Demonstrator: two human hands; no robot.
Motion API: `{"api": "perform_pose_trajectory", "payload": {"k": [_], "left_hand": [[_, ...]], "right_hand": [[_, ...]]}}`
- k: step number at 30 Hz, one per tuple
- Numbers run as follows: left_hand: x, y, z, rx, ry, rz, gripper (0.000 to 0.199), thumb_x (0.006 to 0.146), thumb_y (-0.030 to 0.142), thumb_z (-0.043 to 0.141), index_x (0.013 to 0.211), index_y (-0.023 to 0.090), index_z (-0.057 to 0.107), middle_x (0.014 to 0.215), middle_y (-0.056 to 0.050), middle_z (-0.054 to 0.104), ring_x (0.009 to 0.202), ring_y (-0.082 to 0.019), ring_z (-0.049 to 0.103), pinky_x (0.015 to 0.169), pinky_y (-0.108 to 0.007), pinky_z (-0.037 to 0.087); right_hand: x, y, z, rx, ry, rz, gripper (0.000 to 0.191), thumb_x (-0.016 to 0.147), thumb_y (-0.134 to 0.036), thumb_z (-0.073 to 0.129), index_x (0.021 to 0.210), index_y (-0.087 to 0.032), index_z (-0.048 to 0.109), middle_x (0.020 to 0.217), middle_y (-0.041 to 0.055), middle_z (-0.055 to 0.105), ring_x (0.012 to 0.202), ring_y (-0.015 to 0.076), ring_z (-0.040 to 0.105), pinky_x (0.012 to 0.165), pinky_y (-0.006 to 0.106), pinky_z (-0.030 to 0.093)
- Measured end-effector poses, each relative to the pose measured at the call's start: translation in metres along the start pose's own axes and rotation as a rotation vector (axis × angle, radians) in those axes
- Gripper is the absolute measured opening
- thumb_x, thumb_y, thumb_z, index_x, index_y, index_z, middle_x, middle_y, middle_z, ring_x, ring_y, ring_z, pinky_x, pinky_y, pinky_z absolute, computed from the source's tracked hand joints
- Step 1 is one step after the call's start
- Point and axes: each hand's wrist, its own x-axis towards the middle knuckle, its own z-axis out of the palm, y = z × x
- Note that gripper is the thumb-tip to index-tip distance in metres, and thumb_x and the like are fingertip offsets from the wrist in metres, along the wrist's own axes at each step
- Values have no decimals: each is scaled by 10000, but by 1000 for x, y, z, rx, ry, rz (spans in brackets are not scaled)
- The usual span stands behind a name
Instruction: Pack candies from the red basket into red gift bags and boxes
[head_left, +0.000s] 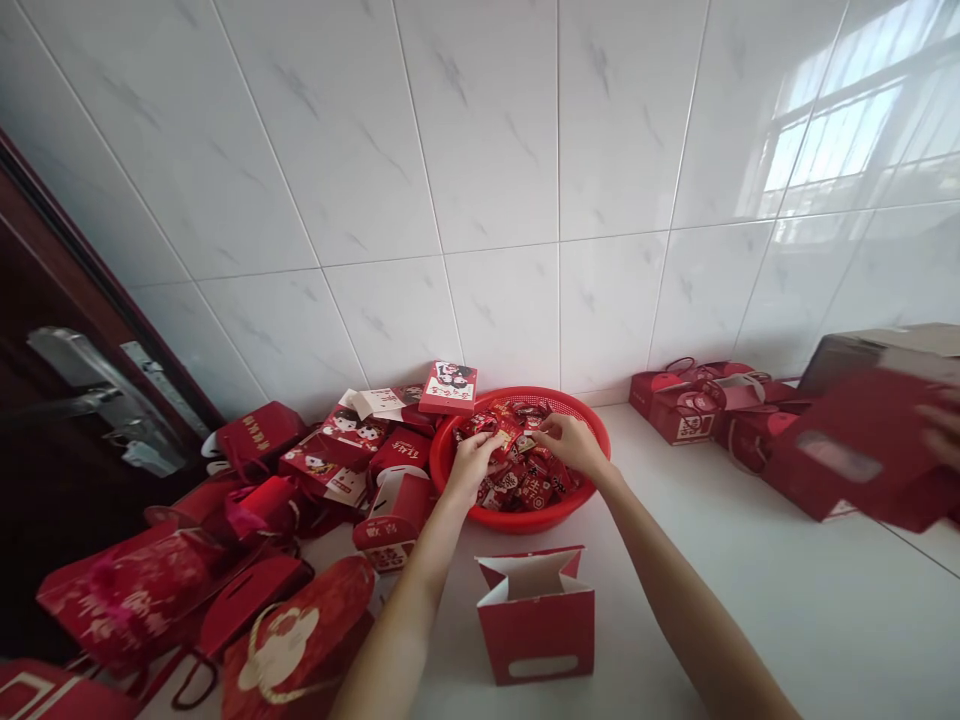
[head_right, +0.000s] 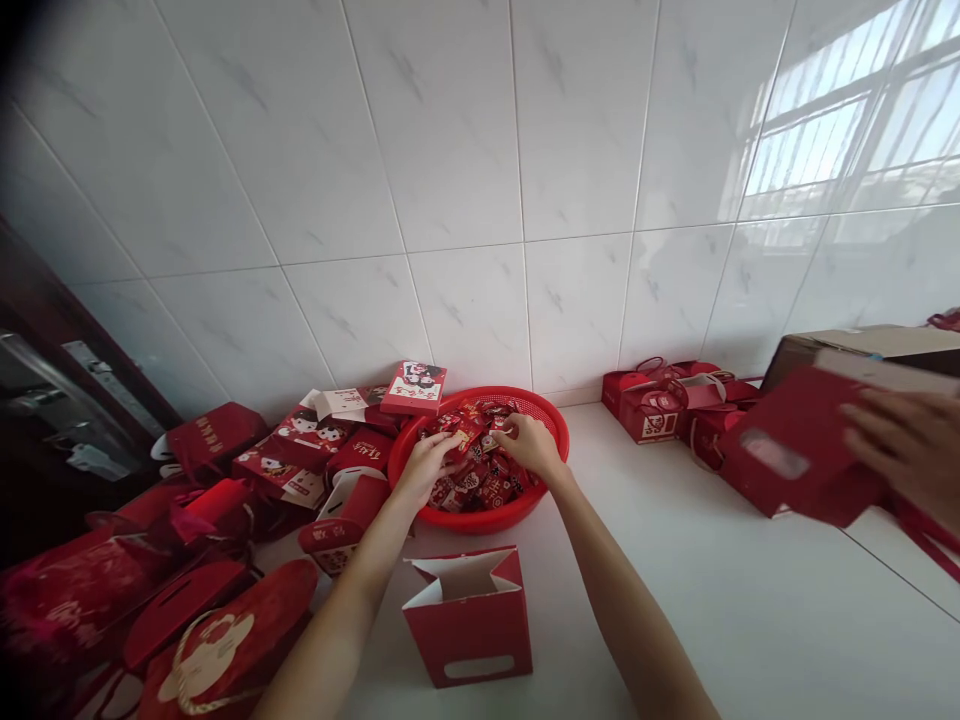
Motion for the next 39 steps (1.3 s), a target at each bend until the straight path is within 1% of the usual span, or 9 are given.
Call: {"api": "perform_pose_trajectory", "payload": {"k": [3,7,11,15,18,24,30,33,39], "left_hand": [[-1,1,0,-11,8,-9,277,581,349,859,676,166,675,688,9,658,645,-155,671,642,-271,553],[-2,1,-1,-17,29,1,294,583,357,868,707,162,686,707,10,661,618,-131,648,631,-259,545],[-1,0,-2,-1,34,2,305,601,363,874,752,150,716,744,-6,694,605,-123,636,617,-252,542],[0,-3,-3,-2,59,21,360,642,320,867,949,165,760,880,-39,751,623,-119,646,612,-241,551],[1,-5,-4,-6,68,52,454,680,262,843,1121,208,747,1059,-61,760,667,-122,669,631,-239,562],[2,-7,-7,61,34,56,304,742,289,812,1032,202,776,1070,-72,755,906,-191,696,678,-232,571],[-3,-4,-4,27,-117,37,415,677,288,875,1058,177,750,969,-55,759,785,-163,707,740,-282,601],[-4,-4,-5,53,-97,75,466,645,247,881,1088,181,749,927,-36,758,744,-152,696,735,-276,590],[-5,-4,-6,145,-64,195,432,628,279,860,1043,196,775,1136,-77,755,1050,-254,685,883,-325,553]], "right_hand": [[-4,3,-9,-188,-170,68,258,760,-361,764,944,-191,702,926,73,731,861,240,672,661,275,449],[-3,8,-13,-152,-375,53,203,681,-157,752,876,-202,724,719,4,688,708,202,663,602,259,438],[2,11,-11,110,-272,60,163,702,-123,672,847,-185,712,628,-21,652,591,161,625,582,259,461],[4,11,-8,521,-94,27,211,729,-221,703,935,-176,704,782,20,718,732,181,676,667,286,522],[4,10,-4,714,-85,1,349,716,-328,754,1025,-176,701,845,37,718,788,193,677,682,306,540],[3,8,0,964,-112,41,453,624,-415,853,965,-179,672,848,32,697,772,180,662,748,352,571],[-1,4,-3,979,-190,-8,419,619,-431,871,843,-183,618,833,5,666,782,167,650,759,336,570],[-2,3,-3,907,-222,-35,408,639,-432,863,864,-186,627,858,5,670,805,169,648,755,315,546],[-3,3,-2,721,-289,-107,434,706,-514,819,945,-176,691,911,34,690,856,193,648,758,319,514]]}}
